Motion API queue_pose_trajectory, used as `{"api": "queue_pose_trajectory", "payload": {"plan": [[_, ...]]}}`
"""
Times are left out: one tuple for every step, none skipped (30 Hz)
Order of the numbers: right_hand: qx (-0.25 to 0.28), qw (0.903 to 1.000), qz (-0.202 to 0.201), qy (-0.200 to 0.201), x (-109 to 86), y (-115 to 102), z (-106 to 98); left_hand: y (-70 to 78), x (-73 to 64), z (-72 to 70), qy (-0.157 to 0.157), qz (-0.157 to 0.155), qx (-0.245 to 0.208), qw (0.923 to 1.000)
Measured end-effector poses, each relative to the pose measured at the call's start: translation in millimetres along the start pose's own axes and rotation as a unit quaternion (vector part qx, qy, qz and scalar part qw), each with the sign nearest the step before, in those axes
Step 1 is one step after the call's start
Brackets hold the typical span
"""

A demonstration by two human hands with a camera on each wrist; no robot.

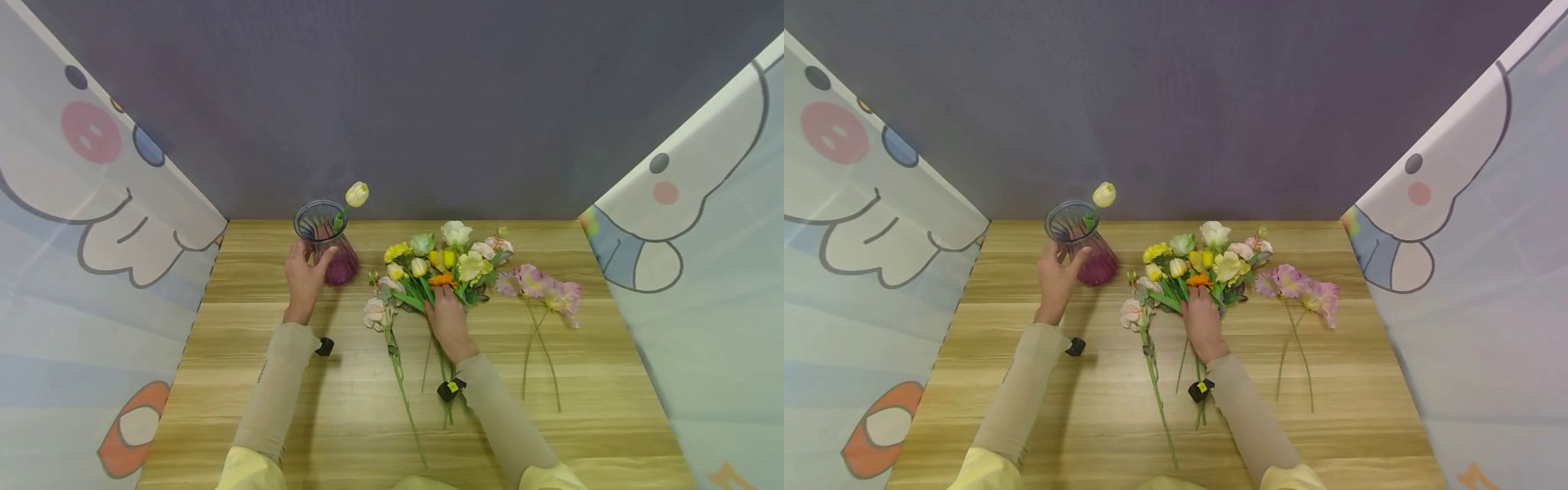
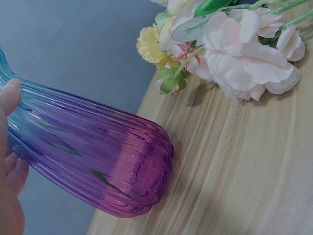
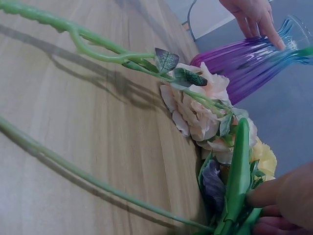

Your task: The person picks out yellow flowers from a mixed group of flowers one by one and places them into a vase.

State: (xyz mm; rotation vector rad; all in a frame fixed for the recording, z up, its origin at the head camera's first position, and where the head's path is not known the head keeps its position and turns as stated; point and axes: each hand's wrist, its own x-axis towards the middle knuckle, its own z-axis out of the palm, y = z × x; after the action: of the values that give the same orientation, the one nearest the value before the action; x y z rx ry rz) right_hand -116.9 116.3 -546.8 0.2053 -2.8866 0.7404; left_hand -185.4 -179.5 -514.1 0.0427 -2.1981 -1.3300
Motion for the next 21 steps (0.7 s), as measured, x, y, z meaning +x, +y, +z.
{"api": "queue_pose_trajectory", "payload": {"plan": [[-0.005,1.0000,0.001,-0.005,0.2,0,0,0.0,0.1,-0.1,0.000,-0.002,-0.001,1.0000],[-0.009,0.9999,0.003,-0.009,0.4,0,0,0.1,0.1,-0.2,0.000,-0.004,-0.002,1.0000],[-0.013,0.9998,0.004,-0.012,0.7,0,0,0.1,0.2,-0.4,0.000,-0.005,-0.003,1.0000],[-0.017,0.9997,0.005,-0.015,0.9,1,0,0.3,0.4,-0.6,-0.001,-0.005,-0.003,1.0000],[-0.020,0.9996,0.007,-0.016,1.2,1,1,0.3,0.7,-0.7,0.000,-0.004,-0.004,1.0000],[-0.020,0.9996,0.009,-0.018,1.6,1,1,0.4,0.9,-0.8,0.001,-0.004,-0.004,1.0000],[-0.020,0.9996,0.010,-0.018,2.0,2,2,0.4,1.1,-0.6,0.001,-0.003,-0.005,1.0000],[-0.015,0.9996,0.015,-0.020,2.7,3,3,0.4,1.2,-0.4,0.002,-0.002,-0.005,1.0000],[-0.010,0.9995,0.022,-0.023,3.2,4,3,0.3,1.3,-0.1,0.003,-0.002,-0.005,1.0000],[-0.004,0.9993,0.029,-0.026,3.8,5,4,0.5,1.5,0.2,0.004,-0.001,-0.004,1.0000],[0.009,0.9988,0.038,-0.030,4.3,6,4,0.3,1.4,0.4,0.003,0.000,-0.004,1.0000],[0.024,0.9979,0.048,-0.035,4.8,7,5,0.2,1.3,0.5,0.003,-0.001,-0.002,1.0000],[0.044,0.9966,0.057,-0.040,5.1,8,4,0.0,1.1,0.6,0.001,-0.001,-0.002,1.0000],[0.064,0.9949,0.065,-0.043,5.4,9,4,-0.1,0.9,0.6,0.000,-0.003,-0.001,1.0000],[0.087,0.9931,0.066,-0.042,5.8,10,2,-0.2,0.7,0.5,-0.001,-0.005,0.000,1.0000],[0.112,0.9908,0.065,-0.039,6.3,11,0,-0.3,0.4,0.2,-0.001,-0.007,-0.001,1.0000],[0.139,0.9876,0.064,-0.037,6.8,10,-3,-0.7,0.2,-0.1,-0.001,-0.009,-0.002,1.0000],[0.161,0.9845,0.061,-0.033,7.5,11,-6,-0.6,0.0,0.0,-0.001,-0.010,-0.002,0.9999],[0.183,0.9810,0.058,-0.029,8.4,10,-9,-0.6,-0.2,0.0,0.000,-0.011,-0.003,0.9999],[0.202,0.9775,0.054,-0.024,9.2,10,-13,-0.5,-0.3,0.1,0.001,-0.010,-0.004,0.9999],[0.222,0.9734,0.052,-0.019,10.2,9,-17,-0.3,-0.4,0.2,0.002,-0.008,-0.005,1.0000]]}}
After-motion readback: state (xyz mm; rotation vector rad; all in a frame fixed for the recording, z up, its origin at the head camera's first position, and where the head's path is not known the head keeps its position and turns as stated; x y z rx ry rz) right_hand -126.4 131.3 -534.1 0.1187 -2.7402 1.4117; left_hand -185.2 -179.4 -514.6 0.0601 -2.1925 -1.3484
